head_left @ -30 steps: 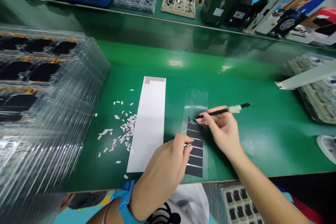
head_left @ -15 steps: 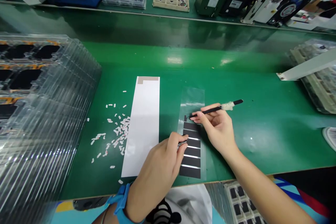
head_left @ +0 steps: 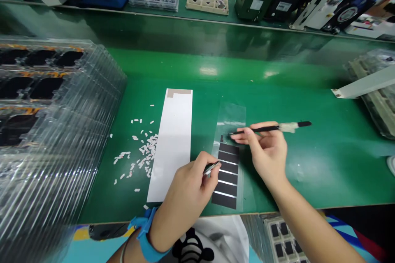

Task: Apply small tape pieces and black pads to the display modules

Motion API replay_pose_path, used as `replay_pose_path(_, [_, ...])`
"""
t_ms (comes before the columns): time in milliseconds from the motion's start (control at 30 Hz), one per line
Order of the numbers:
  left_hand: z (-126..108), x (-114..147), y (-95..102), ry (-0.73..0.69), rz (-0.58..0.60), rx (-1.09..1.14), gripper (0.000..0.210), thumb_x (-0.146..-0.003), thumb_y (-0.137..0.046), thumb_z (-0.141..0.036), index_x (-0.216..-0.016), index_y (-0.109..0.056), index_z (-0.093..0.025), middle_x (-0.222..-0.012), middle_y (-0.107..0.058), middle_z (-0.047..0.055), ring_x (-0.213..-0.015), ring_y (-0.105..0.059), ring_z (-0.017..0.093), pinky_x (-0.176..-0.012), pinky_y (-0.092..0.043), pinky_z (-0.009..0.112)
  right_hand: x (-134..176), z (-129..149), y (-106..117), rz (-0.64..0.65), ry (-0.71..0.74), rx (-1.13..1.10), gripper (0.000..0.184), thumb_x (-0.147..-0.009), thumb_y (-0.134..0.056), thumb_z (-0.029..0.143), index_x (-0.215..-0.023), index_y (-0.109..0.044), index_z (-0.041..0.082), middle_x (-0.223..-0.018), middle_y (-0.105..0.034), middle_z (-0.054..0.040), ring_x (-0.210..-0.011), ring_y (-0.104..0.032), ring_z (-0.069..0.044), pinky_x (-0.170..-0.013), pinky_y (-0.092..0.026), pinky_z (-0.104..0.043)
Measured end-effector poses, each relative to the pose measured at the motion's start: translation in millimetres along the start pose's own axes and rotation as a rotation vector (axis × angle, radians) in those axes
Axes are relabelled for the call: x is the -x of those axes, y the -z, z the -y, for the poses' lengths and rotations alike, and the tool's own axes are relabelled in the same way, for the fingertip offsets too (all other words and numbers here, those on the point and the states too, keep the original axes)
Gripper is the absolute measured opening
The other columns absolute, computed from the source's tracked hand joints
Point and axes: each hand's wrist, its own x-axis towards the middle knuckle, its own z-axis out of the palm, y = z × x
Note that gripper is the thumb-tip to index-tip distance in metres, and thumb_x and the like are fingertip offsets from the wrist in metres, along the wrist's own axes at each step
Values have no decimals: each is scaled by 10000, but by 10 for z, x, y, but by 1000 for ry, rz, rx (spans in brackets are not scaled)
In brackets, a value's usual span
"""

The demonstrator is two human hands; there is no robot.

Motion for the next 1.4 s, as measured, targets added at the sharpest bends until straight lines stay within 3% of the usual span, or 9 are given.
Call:
replay_pose_path(133, [-29,-12,87,9,-114,151,99,-924,-617,-201,-977,-699,-221,-767,-739,-35,-602,-630,109,-570,-500,197,190,361,-112,0,166,-87,130,-902,-689,155,-941,-576,205,-827,-715,-14,-787,-765,-207,-672,-679,-299])
replay_pose_path(300, [-43,-7,180,-51,-153,211,296,-994,-518,-213,-1253,-660,-200,-1126,-759,57,-941,-722,149,-808,-565,213,490,602,-392,154,302,-184,218,-926,-539,-5,-1025,-557,188,-900,-699,-29,-881,-757,-195,-677,-687,-286])
replay_pose_path(400, [-36,20,230,-75,-168,163,344,-1005,-498,-202,-1331,-607,-224,-1238,-717,69,-998,-713,157,-795,-565,208,543,570,-548,156,355,-200,244,-913,-522,-33,-1033,-549,177,-912,-697,-38,-924,-751,-206,-696,-686,-291])
replay_pose_path(600, [3,17,287,-116,-184,137,466,-1019,-436,-156,-1475,-456,-254,-1028,-700,47,-932,-677,155,-745,-534,219,556,455,-710,82,400,-190,255,-901,-522,-38,-1030,-542,181,-920,-699,-34,-942,-738,-201,-791,-682,-372])
replay_pose_path(767, [32,9,286,-81,-175,199,426,-1033,-416,-188,-1446,-492,-263,-961,-636,44,-897,-635,162,-715,-507,237,580,384,-756,72,432,-162,287,-881,-525,-63,-1042,-538,175,-936,-703,-42,-940,-732,-194,-846,-668,-400])
replay_pose_path(1000, [52,27,300,-99,-152,260,505,-1046,-398,-213,-1537,-349,-322,-977,-586,23,-823,-565,140,-745,-467,257,585,326,-797,62,475,-136,343,-847,-525,-110,-1059,-527,158,-947,-697,-46,-901,-731,-188,-853,-667,-430])
replay_pose_path(1400, [54,36,298,-105,-152,285,518,-1047,-370,-216,-1554,-319,-307,-1052,-593,52,-956,-577,183,-834,-487,304,613,315,-813,2,486,-98,285,-860,-553,-64,-1034,-545,162,-910,-694,-49,-863,-731,-209,-836,-671,-470])
